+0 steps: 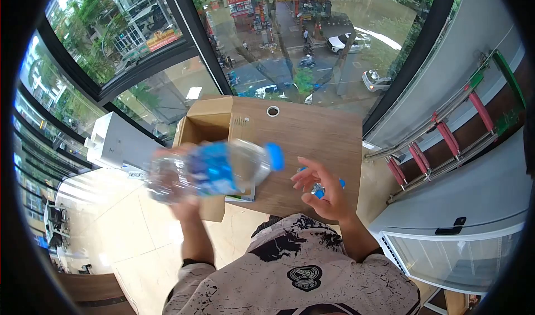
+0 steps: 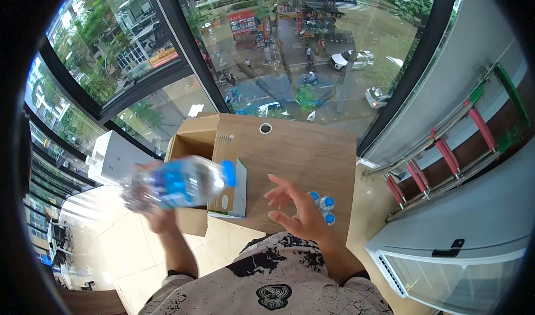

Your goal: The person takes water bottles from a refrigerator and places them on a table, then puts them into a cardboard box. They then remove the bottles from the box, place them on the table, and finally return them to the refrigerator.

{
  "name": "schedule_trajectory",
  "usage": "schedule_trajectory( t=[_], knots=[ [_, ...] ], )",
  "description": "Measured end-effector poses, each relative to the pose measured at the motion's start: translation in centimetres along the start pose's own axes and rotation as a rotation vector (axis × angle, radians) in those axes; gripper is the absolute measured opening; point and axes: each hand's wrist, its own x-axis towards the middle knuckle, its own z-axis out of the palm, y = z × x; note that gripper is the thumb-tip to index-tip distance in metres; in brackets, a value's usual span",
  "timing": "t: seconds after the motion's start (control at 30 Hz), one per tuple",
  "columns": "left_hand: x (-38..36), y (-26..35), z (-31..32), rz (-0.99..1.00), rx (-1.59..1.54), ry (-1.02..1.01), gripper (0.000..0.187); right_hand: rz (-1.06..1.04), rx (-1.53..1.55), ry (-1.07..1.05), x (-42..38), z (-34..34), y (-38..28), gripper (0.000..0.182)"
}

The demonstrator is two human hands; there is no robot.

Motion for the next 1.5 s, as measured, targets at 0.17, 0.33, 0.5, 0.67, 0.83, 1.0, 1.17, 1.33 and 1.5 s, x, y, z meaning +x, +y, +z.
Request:
schedule_trajectory(
  t=[0.17,0.33,0.5,0.67,0.83,1.0,1.17,1.33,1.5],
  knots=[
    [-7.3,-0.6,10.3,-0.104,-0.680,-0.369,0.078,-0.005,0.260,0.207,-2.5,-1.2,-1.5,0.039],
    [-10.0,-3.3,13.5,-0.295,-0.631,-0.499,0.074,0.256,0.265,0.384,-5.8,-3.7,-0.6,0.021],
    [-12.1,-3.5,16.0,-0.333,-0.616,-0.714,0.065,0.250,0.095,0.603,-7.0,-5.7,-1.7,0.020],
    [-13.5,-4.8,17.5,-0.499,-0.172,-0.959,0.074,0.129,-0.717,0.549,-7.3,-9.2,-2.0,0.023],
    [-14.5,-5.4,15.4,-0.604,0.137,-1.028,0.064,0.244,-0.990,0.514,-7.1,-13.5,1.2,0.034],
    [-18.0,-10.1,10.6,-0.567,0.440,-0.974,0.051,0.253,-1.058,0.454,-7.1,-16.5,8.7,0.032],
    [-22.4,-15.2,4.4,-0.557,0.984,-1.036,0.044,0.358,-0.964,0.422,-6.9,-16.6,16.6,0.035],
    [-24.3,-14.8,1.9,-0.636,1.068,-1.020,0.042,0.441,-0.980,0.408,-6.6,-15.0,21.3,0.039],
    [-25.5,-15.2,0.7,-0.728,1.019,-0.990,0.040,0.497,-1.071,0.421,-7.2,-13.8,22.4,0.042]
  ],
)
